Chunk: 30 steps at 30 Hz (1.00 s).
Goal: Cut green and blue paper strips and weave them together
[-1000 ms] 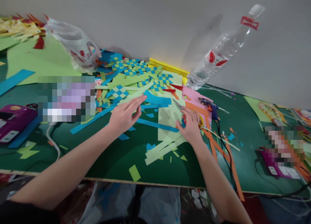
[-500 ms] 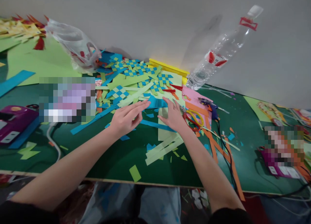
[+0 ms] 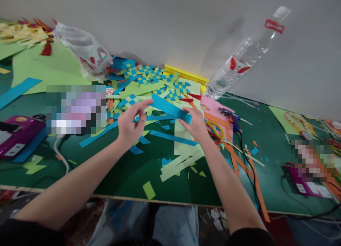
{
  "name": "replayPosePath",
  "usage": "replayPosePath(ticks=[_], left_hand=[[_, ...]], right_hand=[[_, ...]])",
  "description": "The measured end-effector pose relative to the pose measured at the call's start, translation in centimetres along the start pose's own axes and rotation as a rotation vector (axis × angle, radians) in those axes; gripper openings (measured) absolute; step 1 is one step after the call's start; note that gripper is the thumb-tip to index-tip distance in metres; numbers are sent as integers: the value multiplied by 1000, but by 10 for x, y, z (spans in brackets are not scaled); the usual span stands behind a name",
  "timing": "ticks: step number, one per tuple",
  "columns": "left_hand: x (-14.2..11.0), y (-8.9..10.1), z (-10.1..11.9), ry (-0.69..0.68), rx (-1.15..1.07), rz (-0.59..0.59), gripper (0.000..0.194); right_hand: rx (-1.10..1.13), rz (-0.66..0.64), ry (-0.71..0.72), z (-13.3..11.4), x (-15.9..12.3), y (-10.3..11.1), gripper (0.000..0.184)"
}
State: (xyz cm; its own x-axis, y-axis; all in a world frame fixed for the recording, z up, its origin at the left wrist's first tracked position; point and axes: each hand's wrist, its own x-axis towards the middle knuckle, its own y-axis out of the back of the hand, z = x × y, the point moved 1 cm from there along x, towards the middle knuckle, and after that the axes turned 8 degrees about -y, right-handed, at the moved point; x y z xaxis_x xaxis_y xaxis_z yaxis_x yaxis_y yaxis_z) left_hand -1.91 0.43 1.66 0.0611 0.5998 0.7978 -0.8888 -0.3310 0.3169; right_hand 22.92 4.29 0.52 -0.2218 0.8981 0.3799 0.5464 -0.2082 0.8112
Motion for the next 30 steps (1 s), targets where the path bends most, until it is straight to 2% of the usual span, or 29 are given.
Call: replayPosePath(ticks=[3, 6, 8, 12, 14, 16, 18, 21, 24, 27, 30], left_hand=[[2, -3, 1, 1, -138, 54, 39], [1, -5, 3, 79, -207, 93, 44], [-1, -9, 6, 170, -222, -23, 37], [-8, -22, 19, 413, -320, -429, 43], [-9, -29, 26, 530, -453, -481, 46], [-8, -35, 30, 644, -531, -470, 47], [-7, -39, 30, 702, -548, -453, 46], [-5, -42, 27, 685, -494, -444, 38], [-7, -42, 21, 694, -469, -368, 30], [-12, -44, 16, 777, -608, -283, 28], [-15, -44, 14, 854, -755, -216, 25]], right_hand=[[60, 23, -53, -4, -7, 8, 36], [166, 65, -152, -14, -15, 15, 37], [280, 67, -216, -22, -21, 18, 40], [569, -76, -359, -39, -31, 18, 37], [661, -171, -373, -45, -35, 17, 34], [685, -223, -362, -50, -39, 16, 31], [663, -232, -338, -52, -42, 14, 29], [619, -216, -299, -50, -48, 10, 30], [595, -200, -301, -48, -51, 5, 38], [562, -195, -289, -47, -53, 2, 45], [551, -149, -253, -46, -54, 1, 40]])
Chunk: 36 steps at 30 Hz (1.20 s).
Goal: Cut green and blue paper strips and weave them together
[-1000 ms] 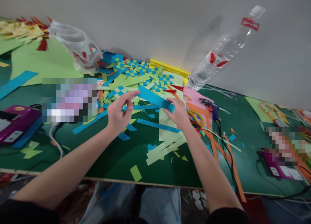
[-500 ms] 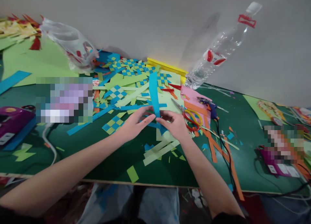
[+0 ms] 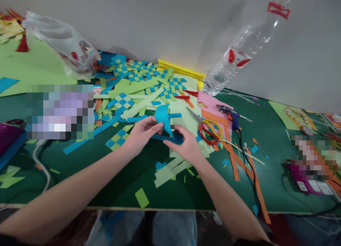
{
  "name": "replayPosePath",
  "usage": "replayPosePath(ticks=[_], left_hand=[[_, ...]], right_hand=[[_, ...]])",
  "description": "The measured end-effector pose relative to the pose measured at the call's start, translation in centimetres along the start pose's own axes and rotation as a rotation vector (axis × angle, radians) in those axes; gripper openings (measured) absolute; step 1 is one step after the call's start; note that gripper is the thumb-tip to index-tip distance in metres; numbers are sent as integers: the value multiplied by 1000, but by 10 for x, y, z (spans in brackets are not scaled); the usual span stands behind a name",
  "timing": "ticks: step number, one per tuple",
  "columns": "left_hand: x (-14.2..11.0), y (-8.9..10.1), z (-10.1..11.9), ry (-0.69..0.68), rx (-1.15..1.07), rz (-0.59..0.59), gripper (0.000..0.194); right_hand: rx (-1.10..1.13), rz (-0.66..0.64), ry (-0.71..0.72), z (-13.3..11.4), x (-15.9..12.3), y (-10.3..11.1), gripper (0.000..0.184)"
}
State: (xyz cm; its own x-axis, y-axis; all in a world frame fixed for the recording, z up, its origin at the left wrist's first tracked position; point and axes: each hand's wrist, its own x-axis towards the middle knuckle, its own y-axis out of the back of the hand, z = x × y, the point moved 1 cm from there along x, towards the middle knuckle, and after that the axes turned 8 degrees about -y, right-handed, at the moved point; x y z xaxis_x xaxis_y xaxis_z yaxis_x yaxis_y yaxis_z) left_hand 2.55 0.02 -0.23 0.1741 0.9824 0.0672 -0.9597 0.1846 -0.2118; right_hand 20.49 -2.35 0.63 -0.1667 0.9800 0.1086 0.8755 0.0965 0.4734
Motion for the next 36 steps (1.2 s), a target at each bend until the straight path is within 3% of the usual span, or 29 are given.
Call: replayPosePath(ticks=[4, 10, 13, 17, 24, 28, 33, 36], left_hand=[[1, 2, 0, 0, -112, 60, 24], [4, 1, 2, -80, -144, 85, 23], [3, 0, 1, -86, -164, 73, 26], [-1, 0, -1, -47, -119, 51, 46], [-3, 2, 0, -59, -14, 47, 55], [-3, 2, -3, -53, -93, -10, 64], [-5, -2, -6, 18, -192, -117, 72], [-7, -5, -6, 49, -192, -110, 67]], right_hand=[[151, -16, -35, 5, 1, 2, 23], [331, -30, -119, 10, 4, 5, 19], [272, 68, -63, 10, 4, 6, 12], [207, 160, -18, 12, 1, 9, 6], [95, 242, 97, 8, -2, 12, 12], [18, 305, 168, 6, -4, 13, 12], [-61, 319, 277, 6, -5, 13, 12], [-110, 291, 403, 6, -4, 12, 15]])
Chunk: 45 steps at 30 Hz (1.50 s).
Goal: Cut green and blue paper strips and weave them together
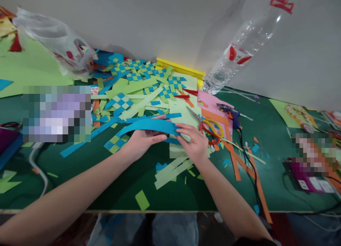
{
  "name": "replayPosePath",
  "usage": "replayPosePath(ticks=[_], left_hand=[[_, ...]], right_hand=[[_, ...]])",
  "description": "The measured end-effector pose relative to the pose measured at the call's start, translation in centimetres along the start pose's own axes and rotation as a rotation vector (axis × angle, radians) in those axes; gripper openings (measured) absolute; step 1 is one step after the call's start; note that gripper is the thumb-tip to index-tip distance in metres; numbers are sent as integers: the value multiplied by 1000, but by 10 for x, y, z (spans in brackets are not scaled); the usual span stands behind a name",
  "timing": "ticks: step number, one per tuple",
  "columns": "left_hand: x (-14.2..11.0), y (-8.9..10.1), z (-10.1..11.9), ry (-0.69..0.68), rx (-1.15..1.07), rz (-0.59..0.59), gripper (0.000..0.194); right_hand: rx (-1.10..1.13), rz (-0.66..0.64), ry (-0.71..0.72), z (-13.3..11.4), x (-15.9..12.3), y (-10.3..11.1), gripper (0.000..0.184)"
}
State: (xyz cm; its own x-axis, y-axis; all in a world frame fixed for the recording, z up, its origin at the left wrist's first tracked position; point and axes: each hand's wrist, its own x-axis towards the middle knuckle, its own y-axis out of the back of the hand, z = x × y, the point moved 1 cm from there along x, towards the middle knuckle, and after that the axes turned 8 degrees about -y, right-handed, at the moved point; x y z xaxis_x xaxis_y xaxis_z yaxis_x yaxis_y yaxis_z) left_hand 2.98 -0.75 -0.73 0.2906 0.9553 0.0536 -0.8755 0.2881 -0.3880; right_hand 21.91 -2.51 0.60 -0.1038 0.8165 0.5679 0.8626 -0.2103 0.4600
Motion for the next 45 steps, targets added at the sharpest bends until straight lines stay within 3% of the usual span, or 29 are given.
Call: replayPosePath(ticks=[4, 8, 12, 17, 20, 23, 31, 39, 45], left_hand=[[0, 0, 0, -5, 13, 42, 55], [1, 2, 0, -39, 30, 66, 40], [1, 1, 1, -89, 61, 81, 28], [1, -2, 2, -85, 70, 117, 25], [0, -2, 2, -79, 53, 121, 23], [-1, -2, 1, -81, 57, 113, 24], [-3, -4, 1, -75, 234, 132, 29], [-5, -9, 5, -97, 214, 252, 19], [-4, -7, 3, -77, 161, 277, 26]], right_hand=[[-4, -19, 100, -1, 0, -2, 22], [56, -35, 70, -4, 0, -3, 20], [198, -76, -159, -8, -2, -7, 12], [405, -83, -536, -12, -7, -13, 48], [432, -123, -616, -11, -8, -15, 29], [430, -126, -638, -9, -9, -15, 17], [401, -90, -643, -7, -8, -17, 14], [344, -100, -642, -10, -6, -15, 12], [355, -148, -638, -13, -4, -14, 16]])
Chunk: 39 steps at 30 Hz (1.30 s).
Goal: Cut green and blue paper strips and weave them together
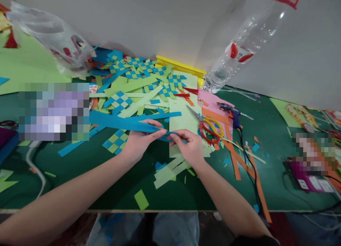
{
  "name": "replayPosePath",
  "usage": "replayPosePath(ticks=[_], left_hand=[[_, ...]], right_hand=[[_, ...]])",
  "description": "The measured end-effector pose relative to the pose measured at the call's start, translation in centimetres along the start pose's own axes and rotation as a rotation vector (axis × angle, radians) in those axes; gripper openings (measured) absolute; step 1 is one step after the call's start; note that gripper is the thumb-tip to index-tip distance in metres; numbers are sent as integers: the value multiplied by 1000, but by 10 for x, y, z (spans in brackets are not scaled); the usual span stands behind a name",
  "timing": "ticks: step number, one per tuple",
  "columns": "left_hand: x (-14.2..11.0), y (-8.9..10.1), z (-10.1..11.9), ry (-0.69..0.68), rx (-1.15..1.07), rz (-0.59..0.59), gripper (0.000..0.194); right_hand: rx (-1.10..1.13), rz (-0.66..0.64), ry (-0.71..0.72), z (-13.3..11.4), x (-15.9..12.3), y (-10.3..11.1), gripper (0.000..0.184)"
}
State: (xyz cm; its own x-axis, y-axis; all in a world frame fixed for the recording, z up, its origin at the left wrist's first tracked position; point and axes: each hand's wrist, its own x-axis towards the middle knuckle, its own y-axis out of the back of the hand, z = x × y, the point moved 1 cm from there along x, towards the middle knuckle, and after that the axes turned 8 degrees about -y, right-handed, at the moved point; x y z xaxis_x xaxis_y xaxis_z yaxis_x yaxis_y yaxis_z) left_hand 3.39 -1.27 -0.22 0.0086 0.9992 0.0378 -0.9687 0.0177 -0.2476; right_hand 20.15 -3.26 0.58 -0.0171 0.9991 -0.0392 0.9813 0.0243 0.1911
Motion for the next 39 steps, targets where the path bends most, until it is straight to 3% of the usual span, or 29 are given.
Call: replayPosePath(ticks=[8, 11, 15, 21, 26, 34, 39], left_hand=[[3, 2, 1, -9, 18, 30, 46], [7, 6, 3, -16, -12, 120, 50], [12, 12, 5, -42, -83, 279, 47], [19, 18, 6, -56, -236, 362, 34], [20, 16, 2, -28, -255, 285, 26], [4, 1, 1, -36, -104, 8, 31], [-2, -2, 4, -69, 22, -194, 21]], right_hand=[[138, -49, -69, 1, 3, 3, 22], [241, -38, -103, 4, 8, 5, 23], [368, 19, -89, 11, 16, 9, 20], [390, 202, -34, 17, 22, 20, 17], [442, 286, 19, 13, 24, 24, 22], [347, -31, -87, 10, 14, 2, 44], [358, -76, -79, 7, 11, 0, 30]])
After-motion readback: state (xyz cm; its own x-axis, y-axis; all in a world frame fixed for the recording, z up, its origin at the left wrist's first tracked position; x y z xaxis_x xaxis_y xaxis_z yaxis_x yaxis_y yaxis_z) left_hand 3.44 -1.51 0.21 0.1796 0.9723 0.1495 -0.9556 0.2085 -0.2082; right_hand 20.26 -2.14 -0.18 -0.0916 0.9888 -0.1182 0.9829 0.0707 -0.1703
